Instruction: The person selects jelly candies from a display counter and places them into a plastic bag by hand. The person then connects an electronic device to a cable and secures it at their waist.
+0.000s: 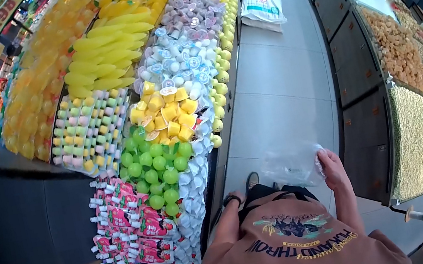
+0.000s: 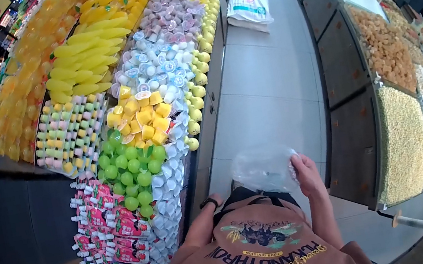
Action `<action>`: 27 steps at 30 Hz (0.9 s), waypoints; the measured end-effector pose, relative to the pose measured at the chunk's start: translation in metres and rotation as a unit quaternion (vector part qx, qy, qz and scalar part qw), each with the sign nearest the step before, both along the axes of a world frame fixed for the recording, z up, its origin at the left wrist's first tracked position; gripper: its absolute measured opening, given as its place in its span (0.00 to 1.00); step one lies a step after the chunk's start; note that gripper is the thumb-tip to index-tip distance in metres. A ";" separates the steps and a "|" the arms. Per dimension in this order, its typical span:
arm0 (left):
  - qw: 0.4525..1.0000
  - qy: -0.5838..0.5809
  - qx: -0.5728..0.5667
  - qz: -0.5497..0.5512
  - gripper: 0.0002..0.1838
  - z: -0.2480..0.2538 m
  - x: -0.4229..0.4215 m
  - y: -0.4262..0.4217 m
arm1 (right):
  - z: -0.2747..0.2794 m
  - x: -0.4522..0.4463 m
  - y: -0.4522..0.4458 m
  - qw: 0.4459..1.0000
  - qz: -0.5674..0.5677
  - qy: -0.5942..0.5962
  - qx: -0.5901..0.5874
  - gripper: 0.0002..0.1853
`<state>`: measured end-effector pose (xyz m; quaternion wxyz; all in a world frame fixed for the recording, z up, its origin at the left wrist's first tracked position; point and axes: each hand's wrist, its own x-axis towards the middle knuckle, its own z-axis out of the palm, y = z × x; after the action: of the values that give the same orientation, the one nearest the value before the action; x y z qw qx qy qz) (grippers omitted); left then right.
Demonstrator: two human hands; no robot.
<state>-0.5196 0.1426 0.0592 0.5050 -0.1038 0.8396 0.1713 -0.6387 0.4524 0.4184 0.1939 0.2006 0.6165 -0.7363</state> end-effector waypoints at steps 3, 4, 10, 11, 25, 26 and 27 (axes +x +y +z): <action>0.994 -0.053 0.083 0.054 0.17 0.022 0.032 -0.024 | 0.005 -0.038 0.001 0.999 0.042 0.010 -0.008 0.12; 0.974 -0.030 0.150 0.165 0.16 0.022 0.042 -0.031 | 0.003 -0.051 0.005 0.999 0.043 0.005 -0.012 0.12; 0.903 -0.070 -0.042 0.422 0.14 -0.021 0.026 -0.016 | -0.009 -0.144 0.038 0.999 0.031 -0.012 -0.007 0.14; 0.882 -0.050 -0.054 0.465 0.15 -0.015 0.003 -0.001 | -0.015 -0.162 0.049 0.999 0.041 -0.011 -0.006 0.14; 0.771 0.138 0.327 0.529 0.17 0.086 -0.473 0.123 | 0.023 -0.405 0.148 0.993 0.099 0.071 -0.013 0.14; 0.766 0.132 0.350 0.523 0.19 0.091 -0.490 0.125 | 0.020 -0.415 0.153 0.993 0.094 0.069 -0.013 0.14; 0.750 0.138 0.341 0.549 0.18 0.083 -0.505 0.126 | 0.015 -0.424 0.155 0.994 0.079 0.059 -0.037 0.14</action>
<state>-1.0242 0.2684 0.1419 0.2043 -0.3434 0.5844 0.7063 -1.0631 0.6075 0.4331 0.2218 0.1000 0.6130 -0.7516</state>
